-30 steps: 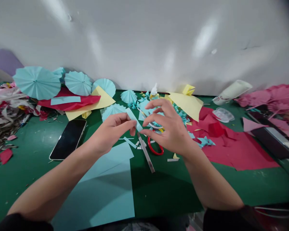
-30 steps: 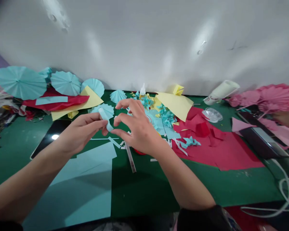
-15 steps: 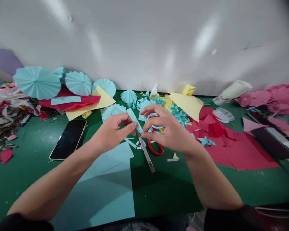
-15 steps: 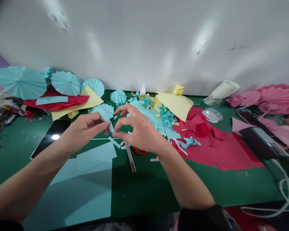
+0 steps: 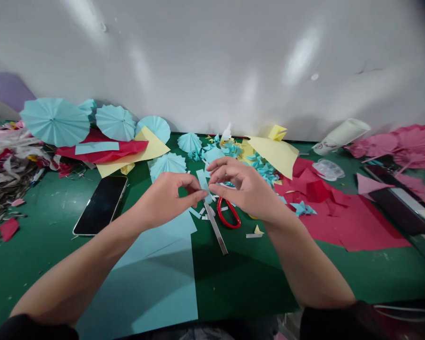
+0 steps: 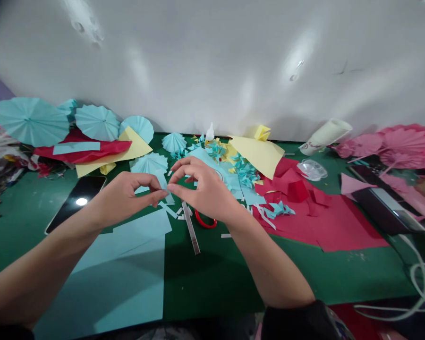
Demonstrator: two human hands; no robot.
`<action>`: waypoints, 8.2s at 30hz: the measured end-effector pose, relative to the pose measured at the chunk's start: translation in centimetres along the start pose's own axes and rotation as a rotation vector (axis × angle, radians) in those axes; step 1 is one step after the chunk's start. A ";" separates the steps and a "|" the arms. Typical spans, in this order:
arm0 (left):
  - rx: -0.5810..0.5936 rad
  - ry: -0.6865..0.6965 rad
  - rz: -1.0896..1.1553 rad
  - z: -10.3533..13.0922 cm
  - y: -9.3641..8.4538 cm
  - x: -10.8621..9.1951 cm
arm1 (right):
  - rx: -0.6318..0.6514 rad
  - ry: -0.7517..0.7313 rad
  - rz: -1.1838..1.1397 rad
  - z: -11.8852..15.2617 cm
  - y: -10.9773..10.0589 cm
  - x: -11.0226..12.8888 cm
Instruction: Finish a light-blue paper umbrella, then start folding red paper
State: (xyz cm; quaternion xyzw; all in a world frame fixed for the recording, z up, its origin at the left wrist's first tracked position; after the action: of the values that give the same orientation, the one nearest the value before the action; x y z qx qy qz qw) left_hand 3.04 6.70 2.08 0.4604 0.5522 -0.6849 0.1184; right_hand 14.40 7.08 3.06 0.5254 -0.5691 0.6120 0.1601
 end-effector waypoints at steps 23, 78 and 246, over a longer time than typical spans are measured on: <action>0.463 -0.138 -0.845 -0.9 5.0 7.1 | -0.172 0.074 -0.225 0.1 -1.1 -0.5; 0.299 -0.237 1.076 0.1 2.7 1.5 | -0.199 0.046 -0.545 0.4 -1.1 -1.0; -0.360 0.324 -0.839 3.6 -0.3 -4.1 | -0.148 -0.035 -0.155 1.1 -0.8 2.0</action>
State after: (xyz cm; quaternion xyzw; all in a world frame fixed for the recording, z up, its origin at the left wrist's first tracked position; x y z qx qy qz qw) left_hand 3.28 2.23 5.32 0.2710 0.8112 -0.4867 -0.1778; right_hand 14.79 5.61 4.90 0.5653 -0.5730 0.5448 0.2352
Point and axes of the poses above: each hand's wrist, its own z-axis away from the middle knuckle, its own y-axis out of the palm, x = y × z, the point moved 8 cm from there along -z, towards the middle knuckle, and after that the axes turned 3 degrees about x, right-handed, at the moved point
